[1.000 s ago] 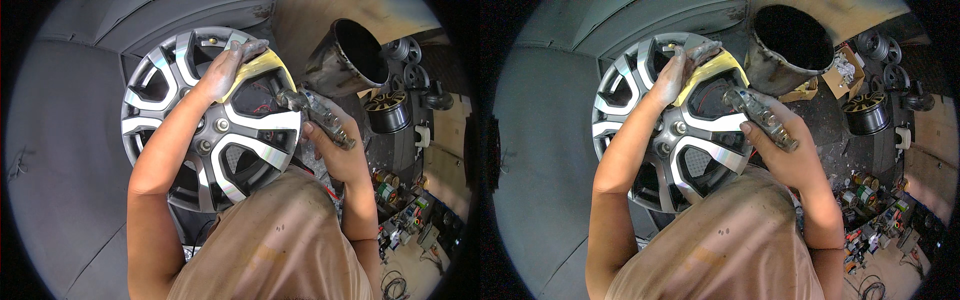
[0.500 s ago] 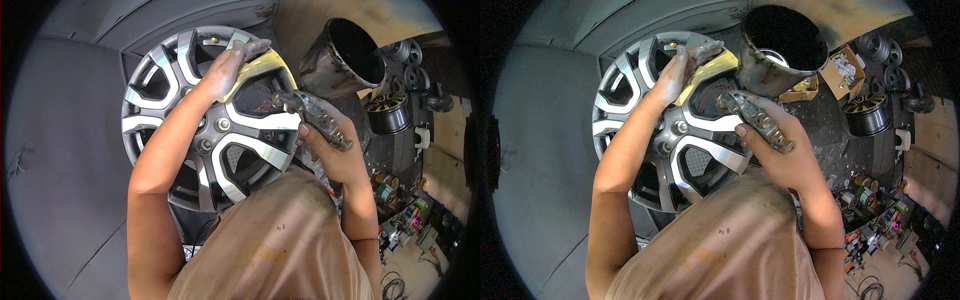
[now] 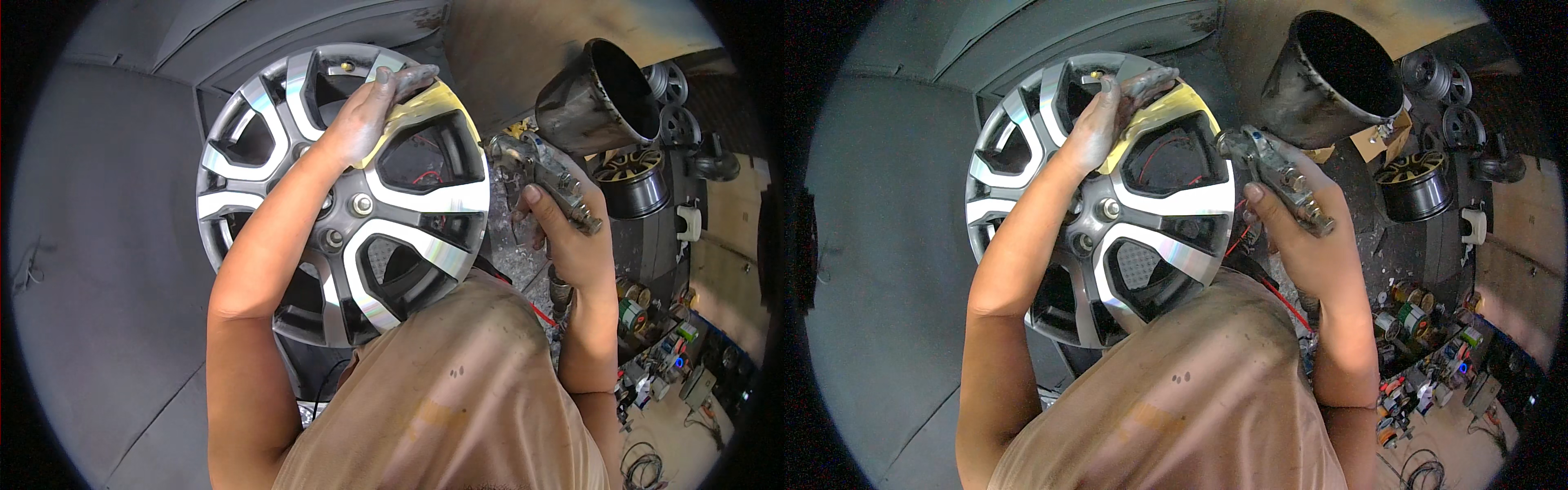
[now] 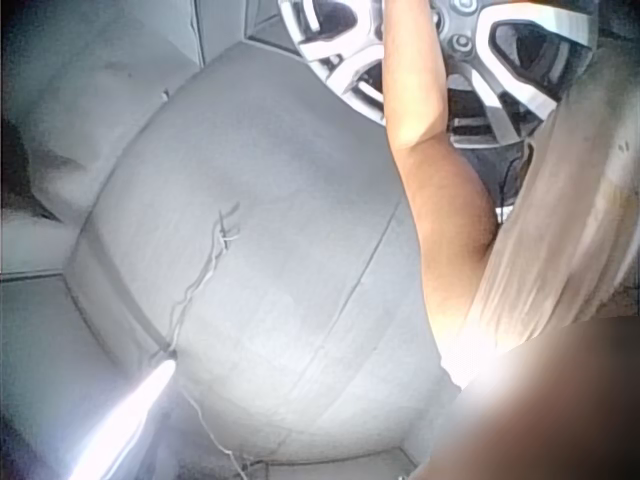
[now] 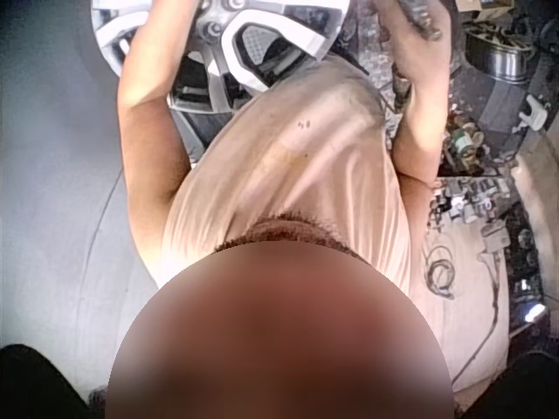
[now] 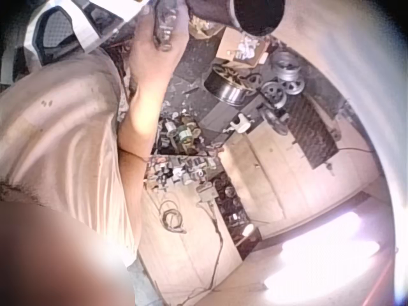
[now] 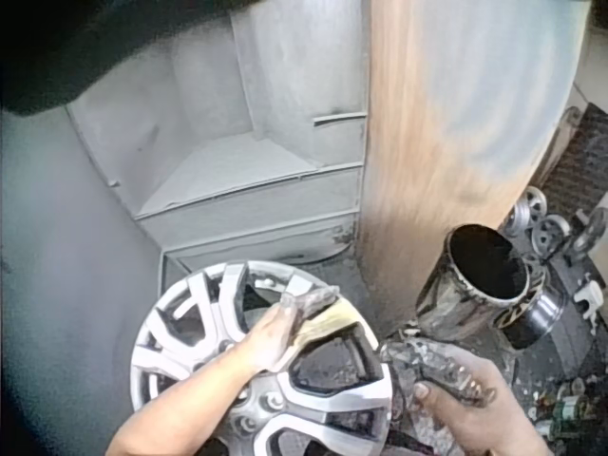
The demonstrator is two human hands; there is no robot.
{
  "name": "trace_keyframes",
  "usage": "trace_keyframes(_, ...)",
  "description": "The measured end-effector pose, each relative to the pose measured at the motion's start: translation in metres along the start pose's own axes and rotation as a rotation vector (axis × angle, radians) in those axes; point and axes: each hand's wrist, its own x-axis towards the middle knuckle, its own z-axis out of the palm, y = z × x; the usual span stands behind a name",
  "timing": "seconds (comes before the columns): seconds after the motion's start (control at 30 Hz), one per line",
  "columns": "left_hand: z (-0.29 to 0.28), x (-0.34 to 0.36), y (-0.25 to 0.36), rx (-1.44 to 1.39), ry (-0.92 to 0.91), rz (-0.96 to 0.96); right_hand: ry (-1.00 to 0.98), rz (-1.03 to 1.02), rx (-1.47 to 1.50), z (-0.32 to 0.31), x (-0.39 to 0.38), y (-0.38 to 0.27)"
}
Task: Spray painting and masking a car wheel rim in a workshop.
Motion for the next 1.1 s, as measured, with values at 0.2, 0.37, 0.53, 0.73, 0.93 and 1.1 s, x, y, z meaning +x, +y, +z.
trace_keyframes(0.2,-0.003,0.003,-0.007,-0.007,-0.020,0.039,0.036,-0.075,0.012,-0.003,0.002,0.008)
trace_keyframes(0.37,0.000,-0.001,-0.003,0.010,0.022,0.033,0.034,-0.066,-0.010,-0.003,0.004,0.008)
trace_keyframes(0.53,-0.001,-0.002,-0.001,0.044,0.034,-0.004,0.001,-0.070,0.021,0.001,0.001,0.004)
trace_keyframes(0.73,-0.003,0.000,-0.007,0.025,-0.017,0.037,-0.037,-0.065,0.043,0.007,-0.005,0.004)
trace_keyframes(0.93,-0.005,0.000,-0.007,0.017,-0.019,0.028,-0.040,-0.065,0.001,0.008,-0.003,0.006)
trace_keyframes(1.1,-0.003,-0.001,-0.004,0.019,-0.017,0.030,-0.022,-0.064,-0.005,0.005,-0.002,0.006)
